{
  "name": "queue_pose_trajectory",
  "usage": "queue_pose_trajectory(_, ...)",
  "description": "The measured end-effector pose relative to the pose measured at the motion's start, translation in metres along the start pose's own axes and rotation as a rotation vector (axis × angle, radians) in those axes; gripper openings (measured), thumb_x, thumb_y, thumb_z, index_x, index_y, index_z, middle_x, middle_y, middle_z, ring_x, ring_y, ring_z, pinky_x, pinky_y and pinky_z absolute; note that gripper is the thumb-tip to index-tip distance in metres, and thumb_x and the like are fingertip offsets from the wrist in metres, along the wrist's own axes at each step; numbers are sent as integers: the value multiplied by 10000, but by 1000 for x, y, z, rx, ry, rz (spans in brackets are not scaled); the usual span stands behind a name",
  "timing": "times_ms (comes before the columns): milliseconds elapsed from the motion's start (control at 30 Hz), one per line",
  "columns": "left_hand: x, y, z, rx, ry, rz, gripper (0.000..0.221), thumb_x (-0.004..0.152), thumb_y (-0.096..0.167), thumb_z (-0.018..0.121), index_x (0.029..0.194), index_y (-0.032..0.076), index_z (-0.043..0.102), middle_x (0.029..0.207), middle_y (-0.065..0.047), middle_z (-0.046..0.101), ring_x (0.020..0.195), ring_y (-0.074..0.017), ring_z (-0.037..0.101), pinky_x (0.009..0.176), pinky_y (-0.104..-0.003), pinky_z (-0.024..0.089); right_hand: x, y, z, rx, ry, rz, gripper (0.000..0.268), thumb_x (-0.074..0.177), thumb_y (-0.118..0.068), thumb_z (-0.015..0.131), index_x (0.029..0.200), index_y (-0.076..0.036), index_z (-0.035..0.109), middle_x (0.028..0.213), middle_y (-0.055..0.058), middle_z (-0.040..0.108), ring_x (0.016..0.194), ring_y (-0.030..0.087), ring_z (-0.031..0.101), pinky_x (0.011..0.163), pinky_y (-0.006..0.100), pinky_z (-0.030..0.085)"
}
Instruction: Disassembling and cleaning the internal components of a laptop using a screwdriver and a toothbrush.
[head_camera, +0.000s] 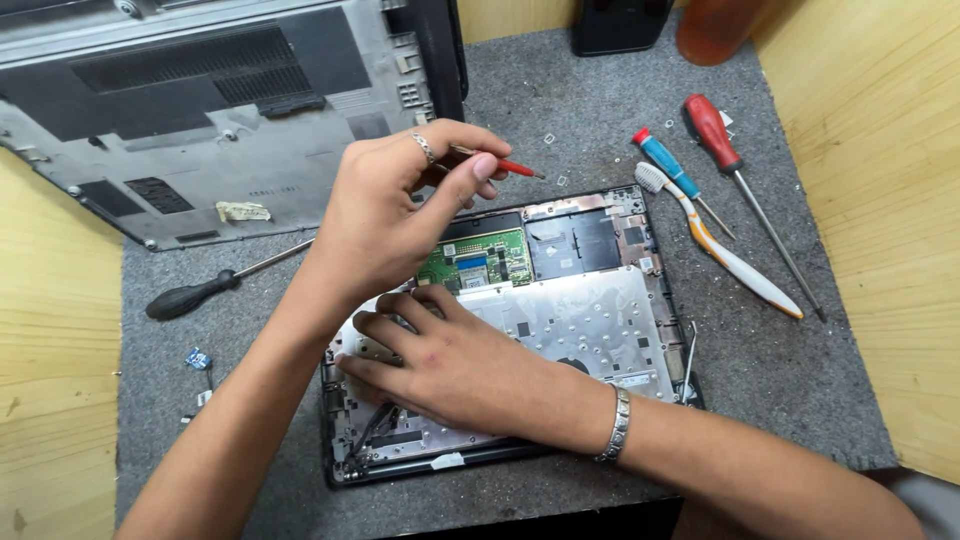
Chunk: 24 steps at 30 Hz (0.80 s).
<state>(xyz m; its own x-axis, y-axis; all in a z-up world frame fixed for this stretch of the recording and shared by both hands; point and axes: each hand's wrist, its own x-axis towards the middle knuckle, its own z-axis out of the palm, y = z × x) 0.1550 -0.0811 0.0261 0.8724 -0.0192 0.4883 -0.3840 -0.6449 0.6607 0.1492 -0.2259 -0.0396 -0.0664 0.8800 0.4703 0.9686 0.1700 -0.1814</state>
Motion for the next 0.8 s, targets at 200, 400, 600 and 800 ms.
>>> queue_pose_trajectory(200, 29, -24, 48, -35, -109, 132, 184, 1043, 150, 595, 1150, 73, 724, 1112, -71, 790, 978, -193, 759, 839, -319, 546, -6, 3, 16, 49, -66, 24, 330, 949, -307, 584, 1246, -176, 646, 1282, 168, 614, 1194, 406, 541, 1018, 537, 417)
queue_pose_trajectory(400, 53, -37, 78, -120, -186, 153, 178, 1010, 51, 606, 1141, 34, 724, 965, -190, 764, 874, -390, 750, 751, -446, 600, -2, 3, 16, 84, -310, 109, 359, 881, -322, 715, 1216, -193, 721, 1105, 207, 700, 1130, 394, 665, 1044, 614, 425)
queue_pose_trajectory(600, 44, -26, 62, -137, -88, 160, 175, 1054, 59, 589, 1178, 62, 713, 1038, -149, 762, 993, -363, 749, 851, -439, 595, 1, 2, 4, 81, -240, 91, 344, 924, -300, 681, 1243, -176, 712, 1122, 216, 705, 1132, 400, 672, 1052, 603, 440)
queue_pose_trajectory(800, -13, 21, -7, -45, -2, -71, 176, 1069, 150, 569, 1099, 42, 705, 885, -59, 757, 780, -127, 750, 721, -231, 560, -7, 7, 8, 53, 31, -8, 335, 1014, -323, 602, 1319, -188, 638, 1267, 166, 598, 1111, 393, 566, 907, 537, 460)
